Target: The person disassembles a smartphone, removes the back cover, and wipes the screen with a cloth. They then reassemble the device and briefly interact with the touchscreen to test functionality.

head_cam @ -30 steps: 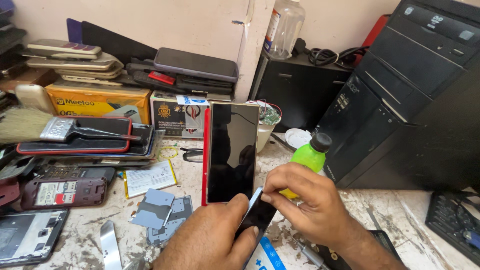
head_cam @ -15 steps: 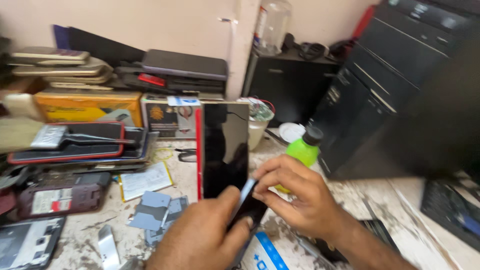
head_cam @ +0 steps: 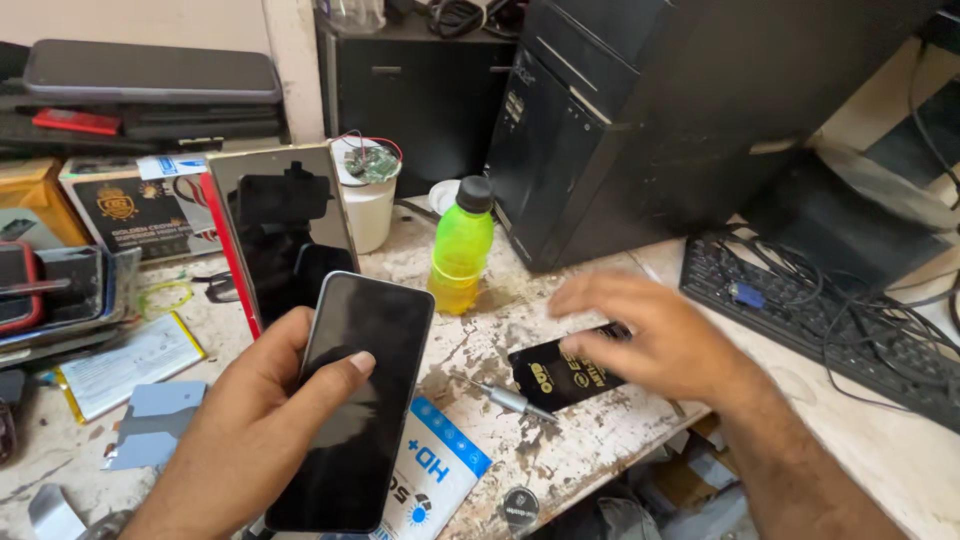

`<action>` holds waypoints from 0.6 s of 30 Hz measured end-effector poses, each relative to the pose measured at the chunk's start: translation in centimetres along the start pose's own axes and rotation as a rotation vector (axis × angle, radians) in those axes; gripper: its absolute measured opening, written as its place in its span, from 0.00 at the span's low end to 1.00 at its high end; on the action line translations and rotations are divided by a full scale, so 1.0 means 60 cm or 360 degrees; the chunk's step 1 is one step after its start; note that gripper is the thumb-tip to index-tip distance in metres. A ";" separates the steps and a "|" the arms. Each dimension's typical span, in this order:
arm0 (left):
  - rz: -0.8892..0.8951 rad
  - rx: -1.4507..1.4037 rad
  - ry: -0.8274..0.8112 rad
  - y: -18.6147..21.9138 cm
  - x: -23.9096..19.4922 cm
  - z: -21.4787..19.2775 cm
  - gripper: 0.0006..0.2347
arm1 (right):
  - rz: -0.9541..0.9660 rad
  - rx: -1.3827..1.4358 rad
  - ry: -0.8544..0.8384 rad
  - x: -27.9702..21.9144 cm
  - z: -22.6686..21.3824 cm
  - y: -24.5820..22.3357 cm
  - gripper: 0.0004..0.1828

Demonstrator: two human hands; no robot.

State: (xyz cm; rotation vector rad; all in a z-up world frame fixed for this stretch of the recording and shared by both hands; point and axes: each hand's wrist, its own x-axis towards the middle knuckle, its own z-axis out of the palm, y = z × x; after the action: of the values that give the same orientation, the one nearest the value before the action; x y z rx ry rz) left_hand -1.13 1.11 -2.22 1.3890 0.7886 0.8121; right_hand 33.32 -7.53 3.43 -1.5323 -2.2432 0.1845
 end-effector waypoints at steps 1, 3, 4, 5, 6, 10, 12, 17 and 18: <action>-0.0001 -0.0006 0.0004 -0.003 0.000 0.001 0.08 | 0.0057 -0.0095 -0.0153 -0.012 0.009 0.005 0.21; 0.0008 -0.0014 0.0030 -0.001 -0.001 -0.001 0.09 | 0.0158 -0.0288 -0.0451 -0.020 0.026 0.013 0.33; -0.0009 -0.0003 0.0054 0.001 -0.001 0.002 0.09 | 0.0319 -0.0272 -0.0534 -0.025 0.028 0.016 0.40; -0.0026 0.0008 0.0078 0.004 0.000 0.006 0.09 | 0.0481 -0.0255 -0.0616 -0.028 0.032 0.016 0.46; -0.0043 0.0023 0.0104 0.008 -0.001 0.009 0.09 | 0.0640 -0.0237 -0.0694 -0.028 0.034 0.016 0.53; -0.0113 0.0128 0.0082 0.021 0.004 0.019 0.09 | 0.0930 -0.0272 -0.0865 -0.004 0.034 0.018 0.53; -0.0106 0.0119 0.0072 0.021 -0.002 0.023 0.09 | 0.0817 -0.0350 -0.0902 0.011 0.028 0.021 0.52; -0.0036 0.0058 -0.0047 0.013 -0.001 0.027 0.09 | 0.0588 -0.0250 -0.0890 0.024 0.020 0.024 0.45; -0.0040 0.0075 -0.0054 0.010 0.000 0.027 0.10 | 0.0655 -0.0262 -0.0934 0.025 0.021 0.025 0.45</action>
State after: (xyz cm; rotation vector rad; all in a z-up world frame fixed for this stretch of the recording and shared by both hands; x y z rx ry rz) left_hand 0.25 0.31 -1.54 1.4284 0.8016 0.7529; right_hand 33.60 -5.41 2.20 -2.2540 -2.3634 0.6581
